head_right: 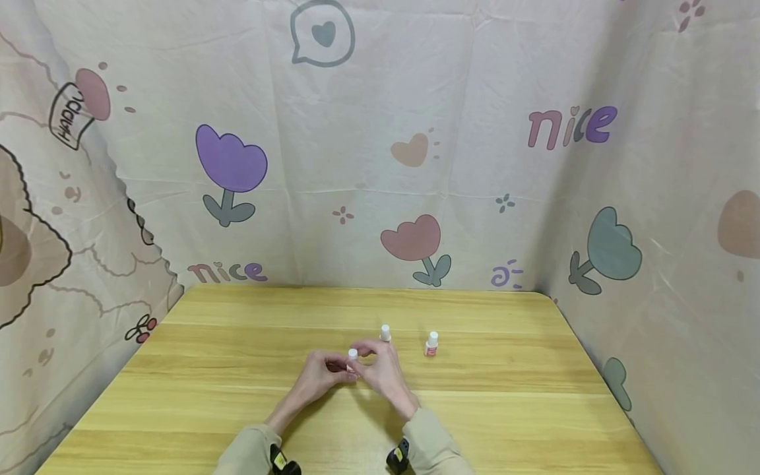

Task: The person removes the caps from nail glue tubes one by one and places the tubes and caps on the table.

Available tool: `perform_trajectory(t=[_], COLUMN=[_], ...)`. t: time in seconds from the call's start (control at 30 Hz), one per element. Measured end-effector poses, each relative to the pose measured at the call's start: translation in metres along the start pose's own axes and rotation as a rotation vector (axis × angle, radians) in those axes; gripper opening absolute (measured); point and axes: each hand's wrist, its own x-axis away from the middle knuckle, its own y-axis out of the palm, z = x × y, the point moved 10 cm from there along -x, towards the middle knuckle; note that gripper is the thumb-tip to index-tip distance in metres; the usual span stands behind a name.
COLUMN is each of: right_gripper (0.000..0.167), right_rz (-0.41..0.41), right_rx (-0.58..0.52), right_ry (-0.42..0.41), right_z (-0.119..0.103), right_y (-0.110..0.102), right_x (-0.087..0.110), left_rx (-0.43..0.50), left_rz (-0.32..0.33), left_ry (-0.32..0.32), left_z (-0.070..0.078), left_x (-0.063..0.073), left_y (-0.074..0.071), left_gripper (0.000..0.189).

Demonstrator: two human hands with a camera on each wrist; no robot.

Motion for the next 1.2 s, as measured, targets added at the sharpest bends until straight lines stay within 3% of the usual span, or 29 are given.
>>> perform_trajectory(t=[0.67, 0.93, 1.2], right_gripper=[0.026, 0.025, 0.025], right_rz=[0.046, 0.051, 0.079], right_rx=[-0.033, -0.1, -0.175], right_ry=[0.052, 0.091, 0.151], right_z=[-0.001, 0.004, 0.009], right_y=[-0.007, -0.009, -0.011], right_x=[0.001, 0.002, 0.003], left_rx=[0.029, 0.002, 0.044], left_rz=[0.018, 0.018, 0.011], left_ry=[-0.004, -0.015, 0.006], left_z=[0.0, 0.001, 0.002], left_x=[0.001, 0.001, 0.002], left_y=[-0.001, -0.001, 0.0], left_gripper=[0.015, 0.014, 0.015])
